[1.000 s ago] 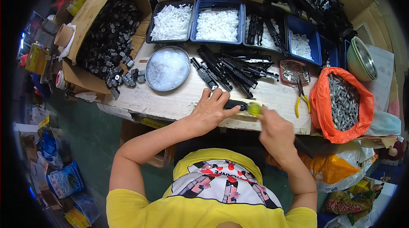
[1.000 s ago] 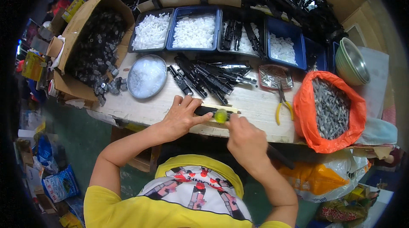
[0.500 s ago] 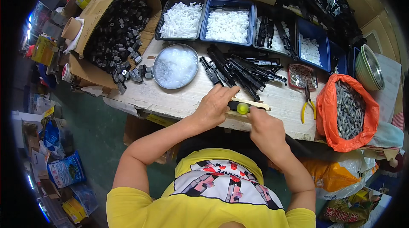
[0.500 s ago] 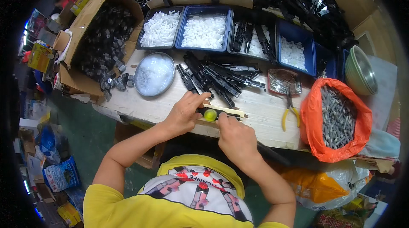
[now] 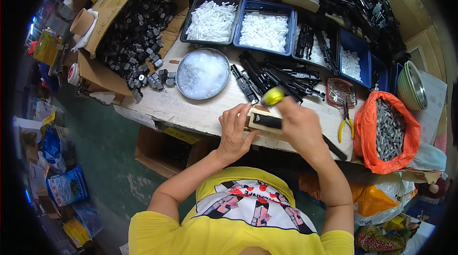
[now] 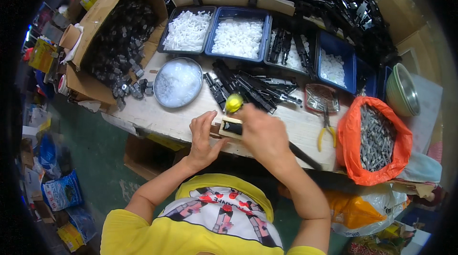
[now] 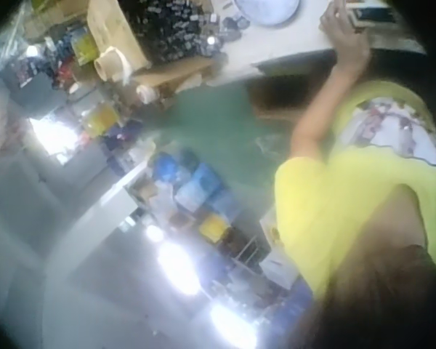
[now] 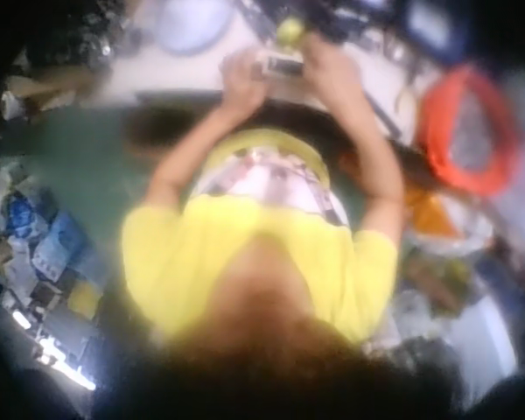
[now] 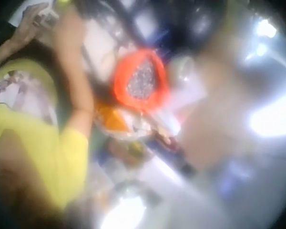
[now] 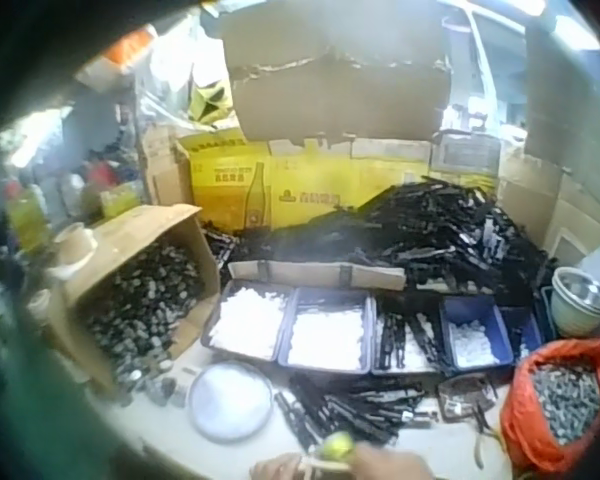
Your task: The person assembles small metal lock cylinders at a cluttered workbench. They pick up a black cylindrical housing, insert a white plastic component, and use a hammer to tap it into place. The person then uses pliers to adjust the assembly and places the finished unit into a cardboard box. This process is repeated for multiple units throughout the clip.
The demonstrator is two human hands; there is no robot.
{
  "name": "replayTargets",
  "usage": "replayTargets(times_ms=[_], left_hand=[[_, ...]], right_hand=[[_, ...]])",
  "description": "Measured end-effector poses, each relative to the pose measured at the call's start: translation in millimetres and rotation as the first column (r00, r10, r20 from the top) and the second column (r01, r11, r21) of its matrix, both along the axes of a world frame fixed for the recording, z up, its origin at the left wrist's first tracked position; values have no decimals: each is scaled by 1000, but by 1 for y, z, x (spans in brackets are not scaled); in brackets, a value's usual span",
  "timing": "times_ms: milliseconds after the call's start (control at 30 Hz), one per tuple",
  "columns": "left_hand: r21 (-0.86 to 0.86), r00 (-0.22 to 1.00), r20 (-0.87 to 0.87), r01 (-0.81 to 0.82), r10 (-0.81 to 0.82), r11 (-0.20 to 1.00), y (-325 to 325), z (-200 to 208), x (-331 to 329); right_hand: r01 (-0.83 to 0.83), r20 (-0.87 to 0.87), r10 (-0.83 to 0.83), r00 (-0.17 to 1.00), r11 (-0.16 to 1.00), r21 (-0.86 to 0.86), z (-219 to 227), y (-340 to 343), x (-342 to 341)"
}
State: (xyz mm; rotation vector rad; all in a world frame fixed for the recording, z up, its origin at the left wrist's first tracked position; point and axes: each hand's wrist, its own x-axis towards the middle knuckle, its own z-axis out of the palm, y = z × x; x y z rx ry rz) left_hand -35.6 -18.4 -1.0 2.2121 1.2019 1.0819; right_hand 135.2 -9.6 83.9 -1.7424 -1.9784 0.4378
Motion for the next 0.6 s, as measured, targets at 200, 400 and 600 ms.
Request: replayTargets(times_ms=[200,400,600], left_hand=[[-60,999,-5,-34,34,998,-1,2,-14],[-50,994,-19,108,-109,993,6,15,3],[57,952,-149,279,-268,959,17,17,35]], right_hand=[[20,-75,-22,997,1000,-22,4,2,-7],[56,85,-55,995,998,-6,-24,-12,11],[383,199,-415,888,906,181,-48,-58,73]])
